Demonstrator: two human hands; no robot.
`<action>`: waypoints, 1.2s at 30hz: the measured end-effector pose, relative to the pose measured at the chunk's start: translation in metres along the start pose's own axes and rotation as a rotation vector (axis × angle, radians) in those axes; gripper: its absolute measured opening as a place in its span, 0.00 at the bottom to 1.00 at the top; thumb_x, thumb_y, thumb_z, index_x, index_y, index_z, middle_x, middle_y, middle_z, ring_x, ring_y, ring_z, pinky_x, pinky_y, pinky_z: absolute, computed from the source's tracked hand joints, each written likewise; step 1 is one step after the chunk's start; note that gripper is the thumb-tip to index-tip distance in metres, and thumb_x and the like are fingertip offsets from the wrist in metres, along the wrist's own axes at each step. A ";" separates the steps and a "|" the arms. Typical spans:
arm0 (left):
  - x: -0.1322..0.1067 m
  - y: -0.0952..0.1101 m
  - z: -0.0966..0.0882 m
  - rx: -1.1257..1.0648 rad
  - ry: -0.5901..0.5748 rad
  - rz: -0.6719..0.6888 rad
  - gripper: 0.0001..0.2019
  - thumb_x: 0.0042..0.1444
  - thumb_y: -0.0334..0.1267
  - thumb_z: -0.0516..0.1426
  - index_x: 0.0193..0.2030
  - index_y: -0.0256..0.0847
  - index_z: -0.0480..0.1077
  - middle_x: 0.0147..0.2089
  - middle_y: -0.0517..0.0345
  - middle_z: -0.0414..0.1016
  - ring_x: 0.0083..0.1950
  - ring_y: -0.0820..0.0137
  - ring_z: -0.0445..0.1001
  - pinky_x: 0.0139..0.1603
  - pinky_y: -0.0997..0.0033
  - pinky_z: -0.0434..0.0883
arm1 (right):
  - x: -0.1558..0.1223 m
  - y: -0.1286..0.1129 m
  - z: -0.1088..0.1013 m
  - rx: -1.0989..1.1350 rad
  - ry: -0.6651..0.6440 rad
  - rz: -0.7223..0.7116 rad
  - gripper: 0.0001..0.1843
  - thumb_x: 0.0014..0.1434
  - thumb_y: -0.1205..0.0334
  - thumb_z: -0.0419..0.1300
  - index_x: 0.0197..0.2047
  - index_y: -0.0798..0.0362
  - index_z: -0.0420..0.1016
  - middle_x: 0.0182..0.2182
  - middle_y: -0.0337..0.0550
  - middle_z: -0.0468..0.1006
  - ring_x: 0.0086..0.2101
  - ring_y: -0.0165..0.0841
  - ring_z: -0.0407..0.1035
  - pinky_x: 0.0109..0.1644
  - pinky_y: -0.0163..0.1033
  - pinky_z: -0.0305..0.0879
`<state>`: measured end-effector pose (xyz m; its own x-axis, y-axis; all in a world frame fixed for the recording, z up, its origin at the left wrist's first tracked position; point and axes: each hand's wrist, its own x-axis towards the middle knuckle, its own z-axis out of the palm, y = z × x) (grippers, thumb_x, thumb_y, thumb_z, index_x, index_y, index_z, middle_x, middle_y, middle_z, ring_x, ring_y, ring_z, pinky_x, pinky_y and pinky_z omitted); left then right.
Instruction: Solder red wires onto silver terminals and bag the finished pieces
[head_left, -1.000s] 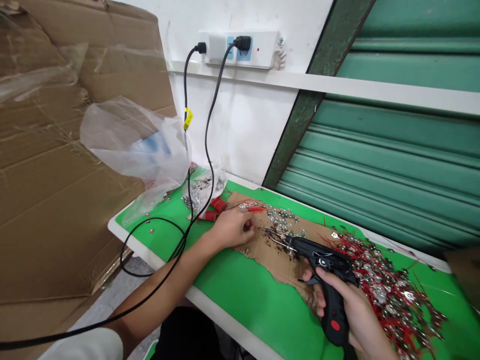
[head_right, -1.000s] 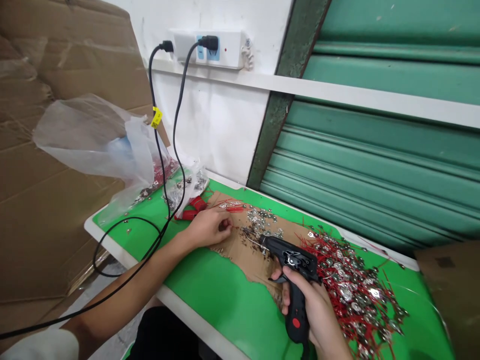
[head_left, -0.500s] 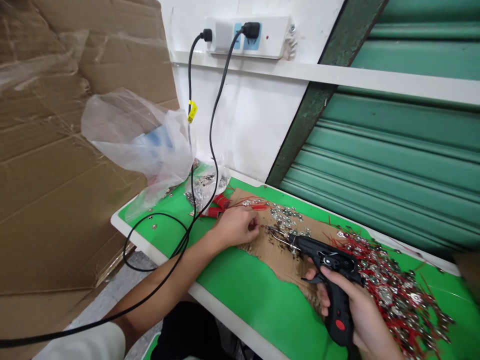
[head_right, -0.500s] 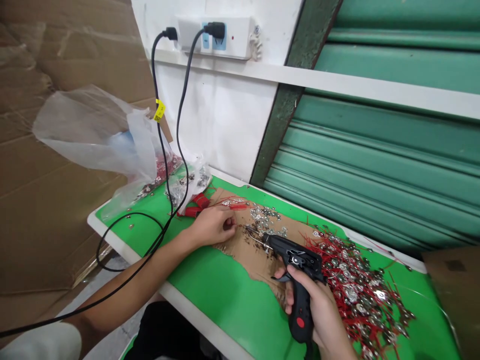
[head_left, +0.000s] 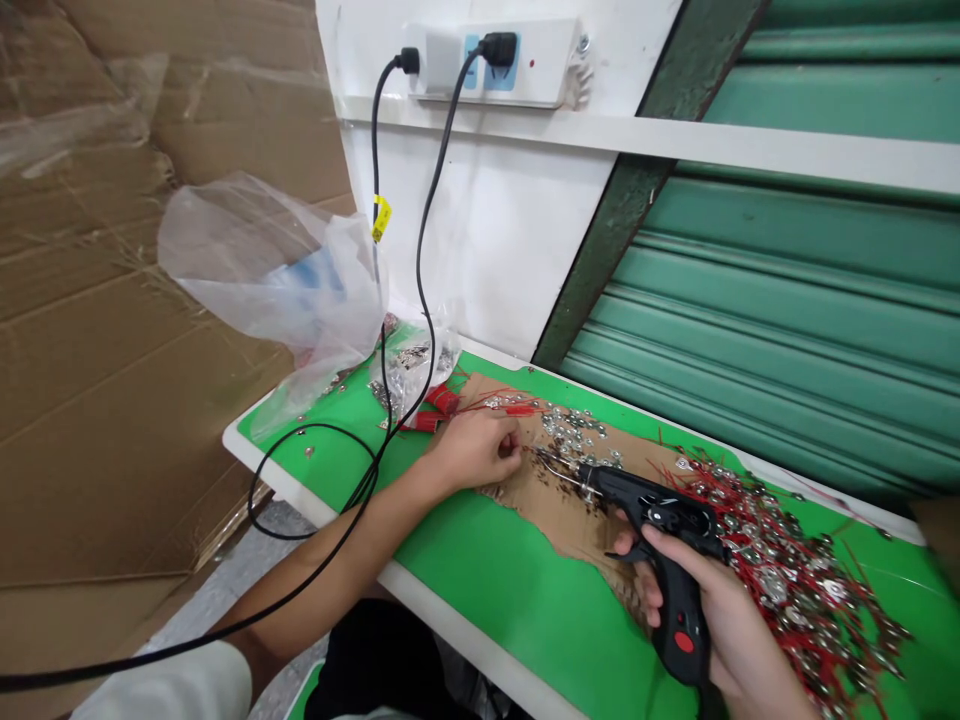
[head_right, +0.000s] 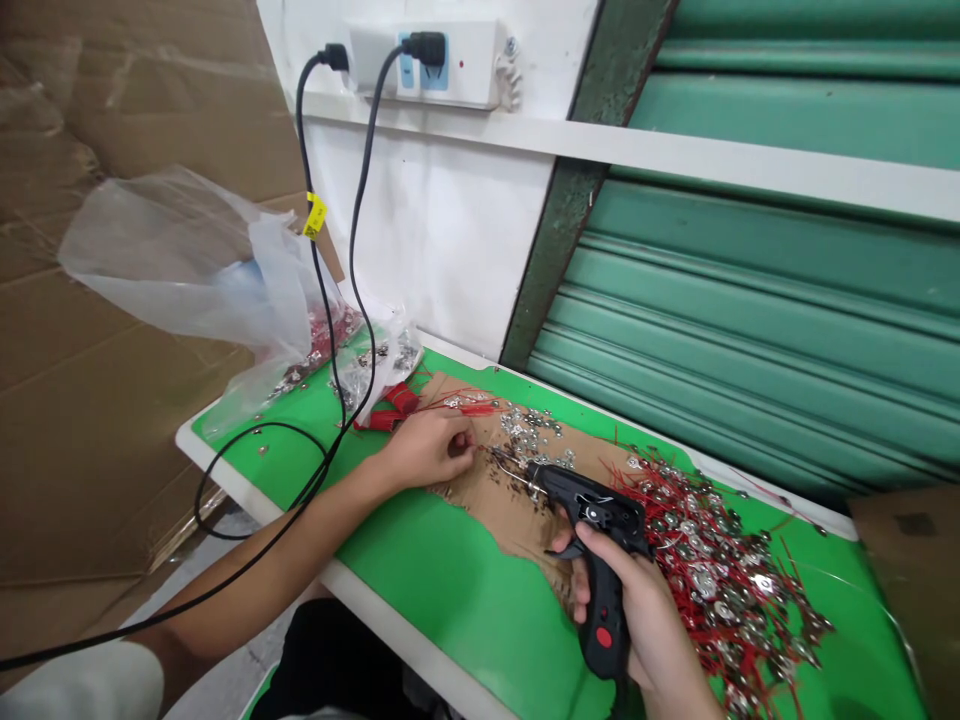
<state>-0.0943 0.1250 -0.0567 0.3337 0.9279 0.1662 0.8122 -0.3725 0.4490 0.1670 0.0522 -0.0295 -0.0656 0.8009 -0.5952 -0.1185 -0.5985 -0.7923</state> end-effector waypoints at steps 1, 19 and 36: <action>0.000 0.000 0.000 0.001 0.002 -0.001 0.05 0.56 0.39 0.56 0.34 0.42 0.72 0.37 0.58 0.78 0.38 0.69 0.74 0.37 0.73 0.67 | 0.000 0.000 -0.001 0.005 -0.005 0.004 0.20 0.49 0.46 0.68 0.32 0.58 0.80 0.13 0.38 0.66 0.14 0.28 0.61 0.17 0.32 0.54; 0.001 0.002 -0.002 -0.046 0.001 -0.017 0.05 0.55 0.38 0.56 0.33 0.41 0.72 0.35 0.58 0.78 0.36 0.71 0.72 0.34 0.75 0.64 | 0.007 0.003 -0.008 -0.019 -0.032 0.036 0.21 0.48 0.44 0.69 0.29 0.55 0.78 0.13 0.39 0.67 0.13 0.29 0.61 0.16 0.32 0.55; 0.002 -0.001 0.001 -0.025 0.020 -0.007 0.06 0.55 0.40 0.56 0.32 0.41 0.72 0.34 0.59 0.77 0.35 0.72 0.72 0.32 0.74 0.62 | 0.006 -0.001 -0.007 0.110 -0.100 0.103 0.20 0.50 0.49 0.68 0.37 0.58 0.81 0.14 0.36 0.65 0.14 0.26 0.61 0.16 0.30 0.56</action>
<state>-0.0936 0.1269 -0.0579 0.3179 0.9307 0.1808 0.8019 -0.3657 0.4724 0.1732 0.0571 -0.0330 -0.1802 0.7363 -0.6522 -0.2137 -0.6766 -0.7047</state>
